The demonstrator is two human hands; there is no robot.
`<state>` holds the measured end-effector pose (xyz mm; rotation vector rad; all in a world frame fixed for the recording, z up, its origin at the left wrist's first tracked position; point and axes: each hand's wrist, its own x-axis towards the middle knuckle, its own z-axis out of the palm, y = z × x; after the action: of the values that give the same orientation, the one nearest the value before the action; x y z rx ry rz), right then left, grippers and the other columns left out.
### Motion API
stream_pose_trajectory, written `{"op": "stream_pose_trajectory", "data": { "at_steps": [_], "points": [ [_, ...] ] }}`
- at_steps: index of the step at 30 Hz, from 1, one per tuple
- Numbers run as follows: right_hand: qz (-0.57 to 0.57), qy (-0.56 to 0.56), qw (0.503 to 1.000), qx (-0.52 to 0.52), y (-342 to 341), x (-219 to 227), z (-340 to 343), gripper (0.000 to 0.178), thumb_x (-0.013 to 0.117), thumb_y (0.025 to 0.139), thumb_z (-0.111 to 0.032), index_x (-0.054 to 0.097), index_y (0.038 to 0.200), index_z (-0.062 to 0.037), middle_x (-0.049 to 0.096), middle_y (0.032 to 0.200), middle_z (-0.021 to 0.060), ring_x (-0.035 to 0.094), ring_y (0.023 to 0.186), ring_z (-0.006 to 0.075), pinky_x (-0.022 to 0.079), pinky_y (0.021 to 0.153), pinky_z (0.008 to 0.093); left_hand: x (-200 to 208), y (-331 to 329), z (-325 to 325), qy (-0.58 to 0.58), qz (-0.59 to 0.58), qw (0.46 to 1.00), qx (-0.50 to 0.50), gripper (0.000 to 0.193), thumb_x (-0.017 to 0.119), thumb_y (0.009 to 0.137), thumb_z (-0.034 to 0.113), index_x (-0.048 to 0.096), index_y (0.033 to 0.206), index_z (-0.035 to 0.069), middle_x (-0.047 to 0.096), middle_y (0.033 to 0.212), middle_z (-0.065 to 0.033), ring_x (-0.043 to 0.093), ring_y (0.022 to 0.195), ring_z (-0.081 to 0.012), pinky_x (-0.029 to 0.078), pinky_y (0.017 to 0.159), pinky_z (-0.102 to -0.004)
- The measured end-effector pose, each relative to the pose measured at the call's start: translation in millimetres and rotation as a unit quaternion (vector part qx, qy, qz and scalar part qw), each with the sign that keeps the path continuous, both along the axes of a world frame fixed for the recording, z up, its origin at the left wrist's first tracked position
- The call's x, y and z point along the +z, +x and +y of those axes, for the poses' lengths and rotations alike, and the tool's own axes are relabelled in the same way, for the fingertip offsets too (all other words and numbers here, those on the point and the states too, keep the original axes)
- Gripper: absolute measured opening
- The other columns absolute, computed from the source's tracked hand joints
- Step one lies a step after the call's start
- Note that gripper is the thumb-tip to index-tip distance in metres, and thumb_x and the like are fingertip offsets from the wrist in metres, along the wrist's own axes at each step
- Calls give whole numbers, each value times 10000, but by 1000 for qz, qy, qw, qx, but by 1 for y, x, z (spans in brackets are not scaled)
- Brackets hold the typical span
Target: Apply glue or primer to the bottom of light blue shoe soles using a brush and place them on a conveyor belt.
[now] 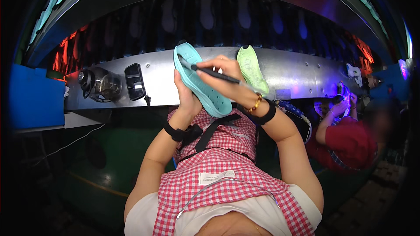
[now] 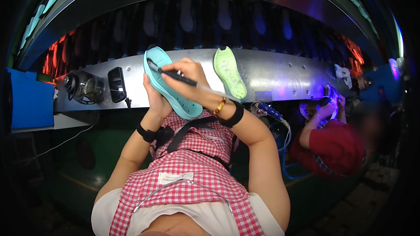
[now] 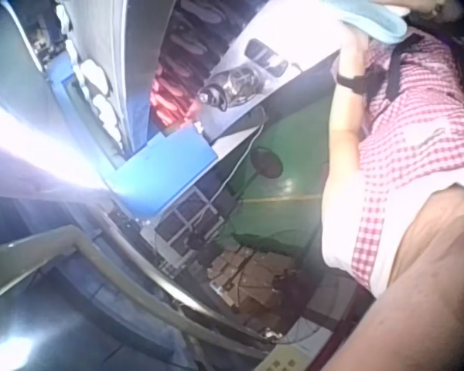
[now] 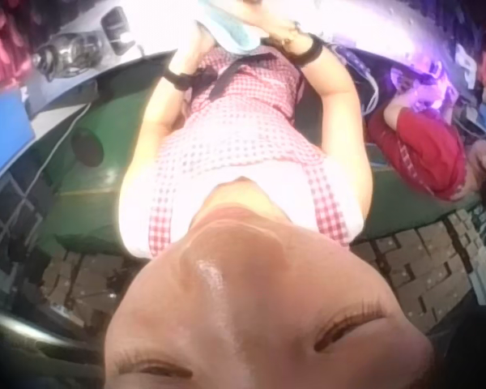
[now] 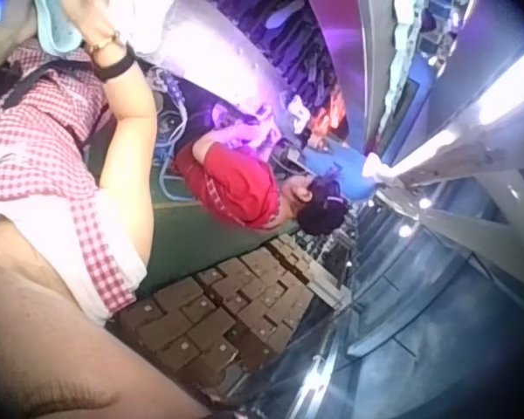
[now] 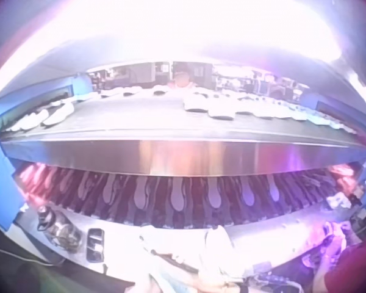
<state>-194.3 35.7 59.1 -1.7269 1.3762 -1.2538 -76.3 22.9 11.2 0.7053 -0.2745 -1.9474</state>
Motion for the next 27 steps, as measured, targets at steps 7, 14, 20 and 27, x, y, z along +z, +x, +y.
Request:
{"op": "stream_pose_trajectory", "data": {
  "at_steps": [7, 14, 20, 27],
  "points": [
    [26, 171, 965, 198, -33, 10, 48, 205, 659, 652, -141, 662, 835, -47, 595, 692, 76, 561, 646, 145, 442, 595, 247, -2, 39, -17, -90, 0, 995, -38, 800, 88, 796, 662, 427, 1165, 38, 572, 955, -154, 573, 856, -277, 470, 780, -400],
    [-212, 73, 973, 64, -30, 35, 6, 176, 662, 723, -65, 637, 885, 0, 633, 817, 63, 582, 740, 92, 473, 683, 215, 16, 17, 6, -131, 161, 956, -206, 791, 120, 793, 669, 405, 1211, 62, 530, 1058, -159, 542, 931, -284, 451, 811, -412],
    [-237, 154, 945, 165, -20, 49, 29, 186, 675, 703, -87, 652, 876, -23, 635, 814, 68, 578, 702, 93, 455, 645, 193, 21, 28, 4, -55, 189, 973, -122, 733, 173, 812, 641, 379, 1245, 86, 492, 1159, -127, 512, 1001, -280, 437, 848, -399],
    [-151, 156, 943, 252, -26, 55, 34, 195, 669, 697, -52, 646, 885, -9, 634, 836, 101, 580, 741, 113, 467, 697, 231, 35, 26, 2, -127, 185, 967, -119, 713, 153, 829, 608, 400, 1206, 56, 526, 1081, -161, 547, 923, -283, 456, 799, -398]
  ]
}}
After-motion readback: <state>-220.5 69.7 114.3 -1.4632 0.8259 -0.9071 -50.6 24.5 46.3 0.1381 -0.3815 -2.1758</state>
